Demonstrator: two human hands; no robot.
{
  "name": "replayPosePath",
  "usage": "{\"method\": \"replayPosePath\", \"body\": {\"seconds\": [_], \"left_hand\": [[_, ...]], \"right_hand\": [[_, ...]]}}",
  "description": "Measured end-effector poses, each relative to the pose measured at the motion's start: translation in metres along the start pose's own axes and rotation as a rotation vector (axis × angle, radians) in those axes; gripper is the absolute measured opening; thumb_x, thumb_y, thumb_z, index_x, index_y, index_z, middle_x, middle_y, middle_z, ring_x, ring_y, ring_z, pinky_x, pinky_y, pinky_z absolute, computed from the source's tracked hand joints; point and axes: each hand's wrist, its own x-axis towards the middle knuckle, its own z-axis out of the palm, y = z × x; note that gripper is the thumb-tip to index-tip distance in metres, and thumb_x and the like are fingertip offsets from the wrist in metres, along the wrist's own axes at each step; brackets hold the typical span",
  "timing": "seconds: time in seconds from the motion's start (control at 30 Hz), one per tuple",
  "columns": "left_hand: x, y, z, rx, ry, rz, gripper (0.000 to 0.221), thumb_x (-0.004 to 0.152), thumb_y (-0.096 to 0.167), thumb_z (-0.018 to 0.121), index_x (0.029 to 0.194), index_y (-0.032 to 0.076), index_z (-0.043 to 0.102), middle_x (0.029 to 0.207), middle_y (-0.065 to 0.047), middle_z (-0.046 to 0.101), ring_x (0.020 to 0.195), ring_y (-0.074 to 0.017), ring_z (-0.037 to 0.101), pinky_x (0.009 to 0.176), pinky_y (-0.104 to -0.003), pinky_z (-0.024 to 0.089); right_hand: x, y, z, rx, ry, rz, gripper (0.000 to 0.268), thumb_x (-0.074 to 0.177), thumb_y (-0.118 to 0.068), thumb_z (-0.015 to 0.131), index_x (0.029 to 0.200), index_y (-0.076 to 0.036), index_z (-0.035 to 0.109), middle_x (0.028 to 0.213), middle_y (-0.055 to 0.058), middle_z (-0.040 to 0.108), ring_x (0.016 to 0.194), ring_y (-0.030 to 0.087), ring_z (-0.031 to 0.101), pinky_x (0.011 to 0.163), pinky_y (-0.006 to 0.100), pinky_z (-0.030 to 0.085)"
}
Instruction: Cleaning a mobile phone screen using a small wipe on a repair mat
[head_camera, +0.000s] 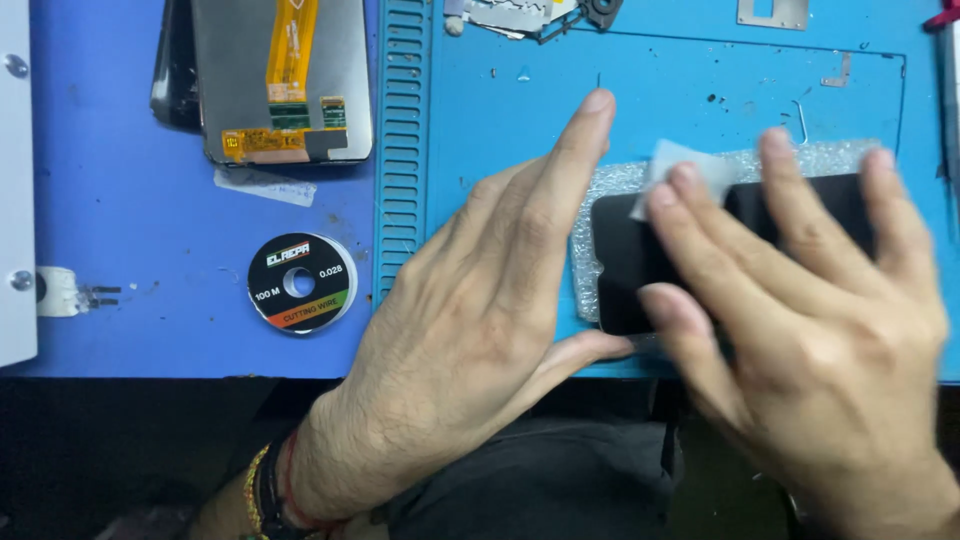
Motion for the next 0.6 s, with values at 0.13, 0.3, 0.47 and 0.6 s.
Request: {"method": "replayPosePath", "body": {"seconds": [0.13,0.3,0.47,0.6], "left_hand": [[0.002,-0.002,0.0,-0.006,-0.013,0.019,0.134,0.086,0.043,0.114,0.161,-0.007,0.014,0.176,-0.02,0.027,0.158,-0.0389,0.058,0.131,-0.041,0.053],[0.003,0.001,0.001,-0.004,-0.029,0.013,0.134,0.089,0.048,0.11,0.161,-0.006,0.011,0.177,-0.022,0.027,0.161,-0.0382,0.056,0.13,-0.041,0.053],[0.005,0.002,0.0,0.004,-0.029,0.007,0.125,0.094,0.049,0.103,0.16,-0.007,0.013,0.175,-0.022,0.028,0.16,-0.0374,0.057,0.129,-0.041,0.054],[0.005,0.003,0.001,-0.037,-0.02,-0.009,0.124,0.094,0.04,0.103,0.161,-0.006,0.009,0.176,-0.022,0.029,0.161,-0.0361,0.056,0.13,-0.041,0.054]], "right_hand": [[-0.007,-0.008,-0.011,0.162,-0.022,-0.03,0.046,0.099,-0.035,0.064,0.138,-0.012,0.072,0.138,0.006,0.074,0.138,0.04,0.063,0.121,0.059,0.037],[-0.008,0.007,-0.002,0.098,-0.012,-0.008,0.047,0.105,-0.032,0.066,0.144,-0.007,0.071,0.147,0.013,0.073,0.143,0.044,0.064,0.122,0.063,0.037],[-0.016,0.017,-0.009,0.123,-0.069,-0.033,0.053,0.097,-0.038,0.062,0.144,-0.015,0.067,0.144,0.004,0.07,0.144,0.041,0.058,0.122,0.064,0.034],[-0.009,0.011,-0.007,0.21,-0.017,-0.088,0.056,0.101,-0.043,0.063,0.144,-0.008,0.067,0.147,0.01,0.069,0.145,0.044,0.057,0.123,0.063,0.033]]}}
